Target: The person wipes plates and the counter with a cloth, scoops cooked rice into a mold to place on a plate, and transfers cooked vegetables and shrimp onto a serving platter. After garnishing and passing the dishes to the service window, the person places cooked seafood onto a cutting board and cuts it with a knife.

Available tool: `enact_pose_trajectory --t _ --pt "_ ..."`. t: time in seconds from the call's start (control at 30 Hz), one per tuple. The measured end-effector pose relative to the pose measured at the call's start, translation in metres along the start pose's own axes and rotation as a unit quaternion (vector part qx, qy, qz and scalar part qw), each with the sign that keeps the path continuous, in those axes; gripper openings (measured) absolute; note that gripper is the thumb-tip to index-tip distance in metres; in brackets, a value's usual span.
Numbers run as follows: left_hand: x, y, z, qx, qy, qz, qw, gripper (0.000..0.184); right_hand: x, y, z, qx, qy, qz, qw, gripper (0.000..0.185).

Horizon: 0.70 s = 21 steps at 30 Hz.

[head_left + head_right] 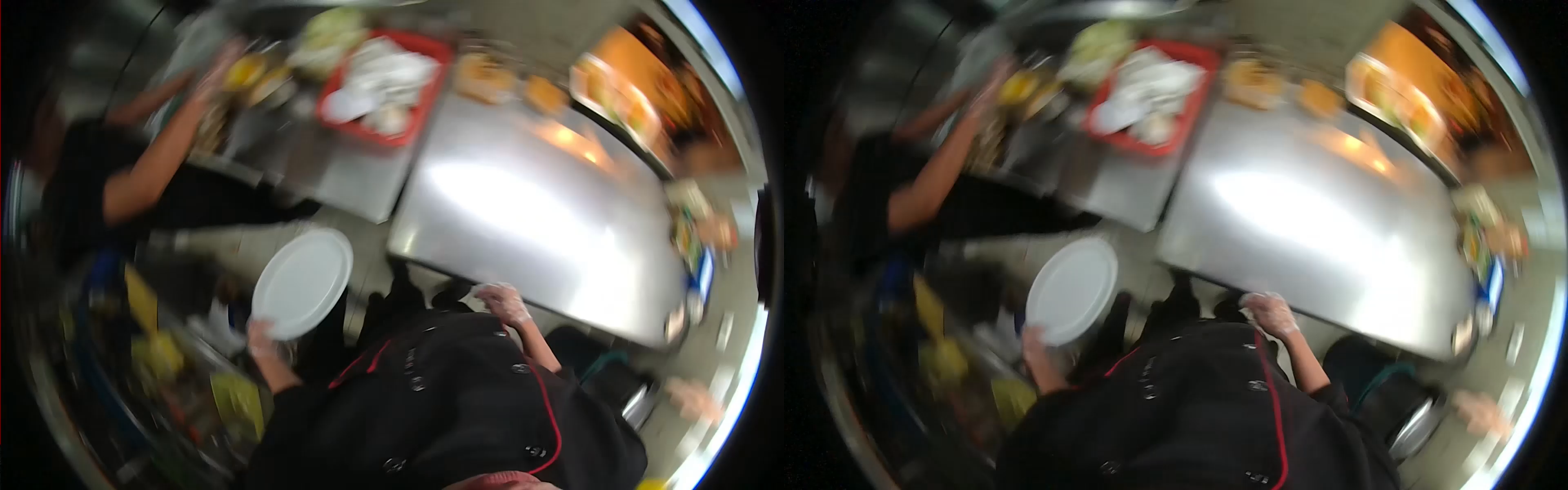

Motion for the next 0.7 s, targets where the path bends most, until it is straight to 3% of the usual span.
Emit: enact_pose_trajectory --t 0.07,0.13,0.2,0.23,0.33,0.4,0.47,0.5,0.57,0.6,0.63,0.67,0.7 --pt "-0.014 0.008 0.0 -0.054 -0.051 -0.021 0.997 0.023 0.023 0.029 -0.01 -0.003 0.036 -0.005 0.999 0.019" --pt "-0.044 0.042 -0.027 0.179 -0.09 0.018 0.98 0.02 0.046 0.061 -0.03 -0.016 0.099 -0.044 0.994 0.018" --pt "-0.071 0.099 -0.074 0.316 -0.162 0.003 0.935 0.018 0.08 0.06 -0.016 -0.053 0.11 -0.089 0.989 0.019" --pt "-0.085 0.114 -0.098 0.304 -0.162 -0.123 0.931 0.016 0.089 0.074 -0.023 -0.096 0.146 -0.091 0.98 0.018" --pt "-0.1 0.292 -0.167 0.313 -0.427 0.041 0.847 0.015 0.138 0.1 -0.037 -0.139 0.208 -0.173 0.952 0.02" --pt "-0.111 0.293 -0.234 0.275 -0.471 -0.047 0.837 0.03 0.169 0.109 -0.056 -0.167 0.252 -0.238 0.923 0.022" --pt "-0.083 0.4 -0.294 0.258 -0.582 0.098 0.765 0.039 0.195 0.126 -0.082 -0.228 0.298 -0.282 0.883 0.024" --pt "-0.068 0.45 -0.318 0.201 -0.625 0.086 0.749 0.042 0.206 0.131 -0.096 -0.261 0.318 -0.3 0.861 0.024" --pt "-0.023 0.515 -0.362 0.252 -0.718 0.136 0.635 0.02 0.231 0.12 -0.116 -0.237 0.389 -0.357 0.816 0.023" --pt "0.001 0.542 -0.387 0.241 -0.754 0.084 0.606 0.022 0.249 0.105 -0.115 -0.254 0.407 -0.395 0.784 0.023" --pt "0.037 0.586 -0.414 0.119 -0.826 -0.014 0.551 0.041 0.266 0.093 -0.116 -0.269 0.421 -0.43 0.752 0.023" --pt "0.073 0.628 -0.439 0.014 -0.872 -0.139 0.469 0.06 0.279 0.085 -0.126 -0.313 0.428 -0.444 0.722 0.024" --pt "0.114 0.668 -0.442 0.008 -0.896 -0.205 0.393 0.062 0.285 0.081 -0.14 -0.31 0.45 -0.451 0.706 0.025"
Point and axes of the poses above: each hand's wrist, its own x-axis away from the middle knuckle, its own z-axis out of the back of the hand, y = z × x, the point moved 2 cm from there along -x, towards the middle knuckle, and after that the axes turned 5 degrees about z, right-handed, at the moved point
